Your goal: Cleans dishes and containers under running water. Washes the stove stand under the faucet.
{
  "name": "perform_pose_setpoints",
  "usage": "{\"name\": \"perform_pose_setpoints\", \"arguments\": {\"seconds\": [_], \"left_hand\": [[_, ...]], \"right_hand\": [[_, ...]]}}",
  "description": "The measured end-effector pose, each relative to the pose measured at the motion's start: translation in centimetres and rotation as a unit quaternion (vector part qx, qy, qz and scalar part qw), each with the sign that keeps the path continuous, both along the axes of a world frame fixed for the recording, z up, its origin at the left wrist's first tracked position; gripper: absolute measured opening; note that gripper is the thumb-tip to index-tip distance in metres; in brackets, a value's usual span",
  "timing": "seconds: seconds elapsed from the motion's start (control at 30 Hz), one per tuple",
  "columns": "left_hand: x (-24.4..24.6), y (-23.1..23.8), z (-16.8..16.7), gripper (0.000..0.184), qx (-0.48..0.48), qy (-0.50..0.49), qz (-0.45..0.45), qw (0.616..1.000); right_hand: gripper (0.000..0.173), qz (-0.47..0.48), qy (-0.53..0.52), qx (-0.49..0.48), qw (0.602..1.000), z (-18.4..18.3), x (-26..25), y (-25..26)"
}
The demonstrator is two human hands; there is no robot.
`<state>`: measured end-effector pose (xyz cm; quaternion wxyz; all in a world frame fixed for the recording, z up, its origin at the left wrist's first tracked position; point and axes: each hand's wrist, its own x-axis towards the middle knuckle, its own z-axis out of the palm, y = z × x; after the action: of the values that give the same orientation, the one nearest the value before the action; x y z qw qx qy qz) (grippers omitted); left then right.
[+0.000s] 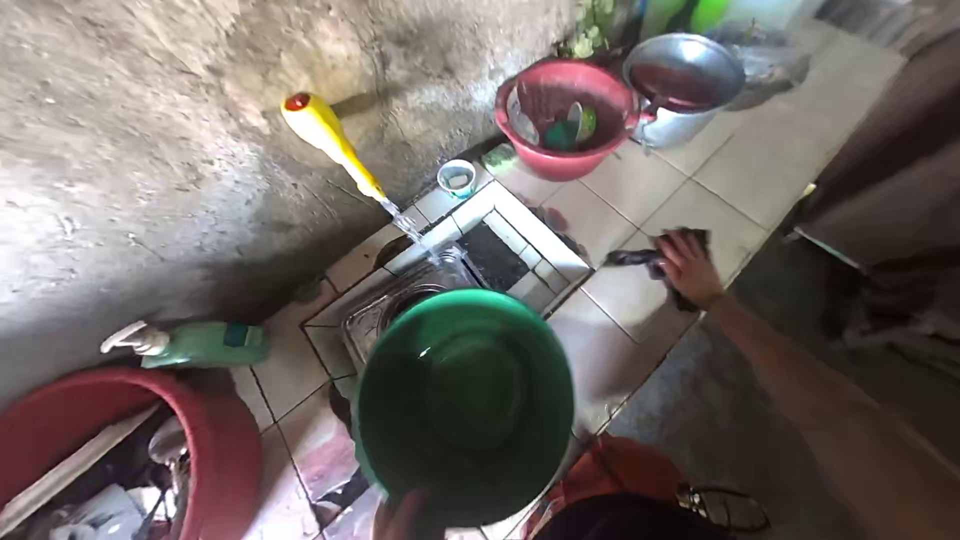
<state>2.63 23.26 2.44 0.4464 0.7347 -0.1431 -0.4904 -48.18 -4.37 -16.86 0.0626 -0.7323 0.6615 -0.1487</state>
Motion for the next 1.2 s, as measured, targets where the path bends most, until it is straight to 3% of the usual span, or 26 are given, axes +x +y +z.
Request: {"name": "perform_pose_setpoints", "arguments": {"seconds": [0.1, 0.17, 0.23, 0.4, 0.53, 0.63, 0.67, 0.73, 0.83, 0.9, 0.97, 1.07, 1.13, 1.2], "left_hand": [[-5.5, -8.9, -0.4, 0.021, 0.035, 0.030, -0.093, 0.995], [-9.5, -14.8, -1.3, 0.032, 0.067, 0.064, -0.148, 0.985], [-13.2, -19.4, -2.6, 0.037, 0.072, 0.089, -0.184, 0.976], [-21.3, -25.7, -3.2, 0.050, 0.010, 0.200, -0.218, 0.955], [-23.7, -27.6, -4.0, 0.081, -0.016, 0.248, -0.322, 0.913], [-19.9, -28.1, -3.8, 0.066, -0.037, 0.195, -0.321, 0.926], [-17.5, -28.1, -4.1, 0.056, -0.058, 0.130, -0.299, 0.944], [-11.8, -27.8, -5.9, 0.044, -0.062, -0.102, -0.257, 0.959], [-2.1, -25.9, -9.6, 0.045, 0.040, -0.404, -0.168, 0.898], [3.8, -23.2, -11.5, 0.061, 0.125, -0.508, -0.105, 0.846], [7.6, -20.8, -12.0, 0.078, 0.182, -0.507, -0.072, 0.840], [9.0, -19.3, -12.1, 0.082, 0.193, -0.478, -0.057, 0.855], [8.4, -19.4, -12.2, 0.083, 0.196, -0.458, -0.047, 0.866], [7.9, -19.2, -13.0, 0.087, 0.201, -0.446, -0.044, 0.871]], "right_hand": [[0.058, -0.109, -0.010, 0.135, 0.985, 2.7, -5.1, -5.1], [0.059, -0.113, -0.042, 0.211, 0.970, 5.2, -6.7, -8.0], [0.052, -0.111, -0.061, 0.214, 0.969, 8.6, -7.2, -9.9], [0.040, -0.069, -0.070, -0.087, 0.991, 19.7, -2.2, -12.4], [0.024, 0.103, -0.118, -0.125, 0.980, 23.3, 6.0, -18.7], [0.020, 0.191, -0.149, -0.128, 0.962, 22.6, 12.9, -23.0], [0.021, 0.206, -0.169, -0.130, 0.955, 22.7, 15.8, -23.3], [0.020, 0.249, -0.205, -0.115, 0.940, 22.3, 21.7, -23.2], [0.021, 0.289, -0.186, -0.111, 0.932, 20.3, 28.2, -24.9], [0.028, 0.213, -0.149, -0.106, 0.960, 20.9, 29.4, -27.4], [0.031, 0.089, -0.098, -0.064, 0.989, 22.2, 28.1, -30.6], [0.036, -0.020, -0.042, 0.107, 0.993, 20.8, 25.0, -35.7], [0.050, 0.001, -0.108, 0.177, 0.978, 17.8, 22.9, -38.4], [0.062, 0.036, -0.240, 0.204, 0.948, 15.1, 21.4, -39.6]]}}
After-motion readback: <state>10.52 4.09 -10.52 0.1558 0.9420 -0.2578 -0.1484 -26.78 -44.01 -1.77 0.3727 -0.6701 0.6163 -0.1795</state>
